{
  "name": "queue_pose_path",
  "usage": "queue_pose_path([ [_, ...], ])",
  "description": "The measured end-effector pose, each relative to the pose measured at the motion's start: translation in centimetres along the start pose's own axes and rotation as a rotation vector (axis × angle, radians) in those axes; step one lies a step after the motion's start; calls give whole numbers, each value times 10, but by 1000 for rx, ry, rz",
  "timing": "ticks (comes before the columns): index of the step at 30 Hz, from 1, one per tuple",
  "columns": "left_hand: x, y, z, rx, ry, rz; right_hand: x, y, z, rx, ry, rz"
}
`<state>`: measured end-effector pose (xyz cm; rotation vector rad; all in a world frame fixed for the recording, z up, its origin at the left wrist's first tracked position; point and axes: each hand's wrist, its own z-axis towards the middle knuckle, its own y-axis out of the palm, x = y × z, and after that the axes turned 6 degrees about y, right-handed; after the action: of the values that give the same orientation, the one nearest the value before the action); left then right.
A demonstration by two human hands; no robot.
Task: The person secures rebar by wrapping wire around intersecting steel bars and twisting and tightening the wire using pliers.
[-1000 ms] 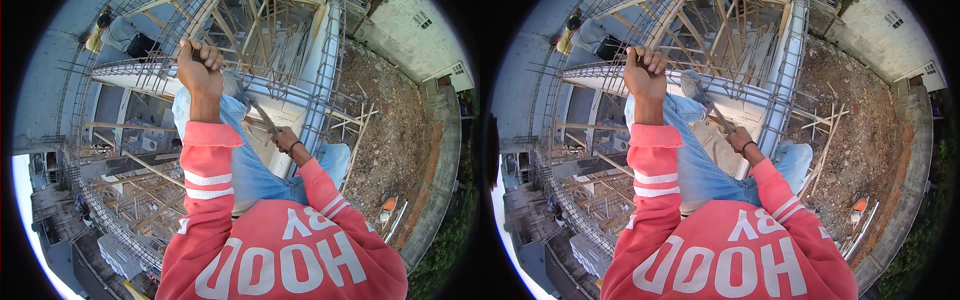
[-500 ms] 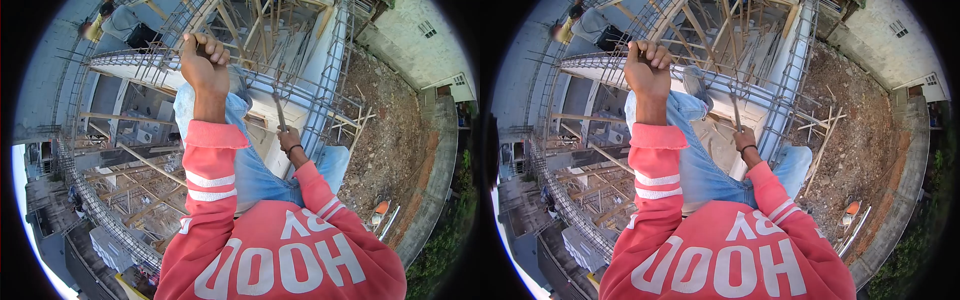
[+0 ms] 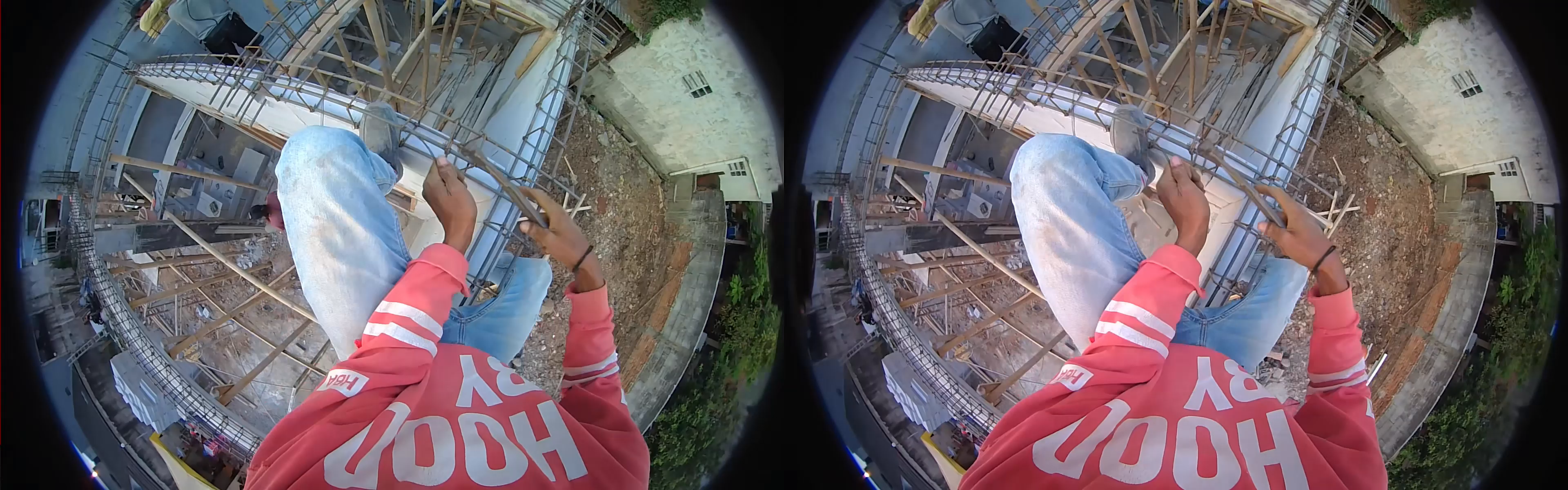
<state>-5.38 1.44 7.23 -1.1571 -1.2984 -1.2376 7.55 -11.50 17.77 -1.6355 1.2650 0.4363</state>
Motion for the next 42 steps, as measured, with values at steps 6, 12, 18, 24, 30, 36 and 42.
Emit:
queue_pose_path([
  [6,-94,17,-28,-332,223,446,-8,-105,129,243,-231,-835],
  [12,-104,27,-21,-390,196,369,-15,-99,260,121,11,-1245],
  [18,-108,19,-16,-431,159,303,-25,-72,263,-257,-93,-1298],
  [24,-109,20,-16,-431,132,268,-34,-54,248,-362,-88,-1328],
  [30,-118,18,-16,-433,208,329,-7,-60,270,-204,-153,-1360],
  [36,-116,19,-15,-413,193,303,-11,-55,251,-289,-227,-1313],
  [42,-113,18,-15,-455,78,271,-16,-50,251,-198,-124,-1400],
])
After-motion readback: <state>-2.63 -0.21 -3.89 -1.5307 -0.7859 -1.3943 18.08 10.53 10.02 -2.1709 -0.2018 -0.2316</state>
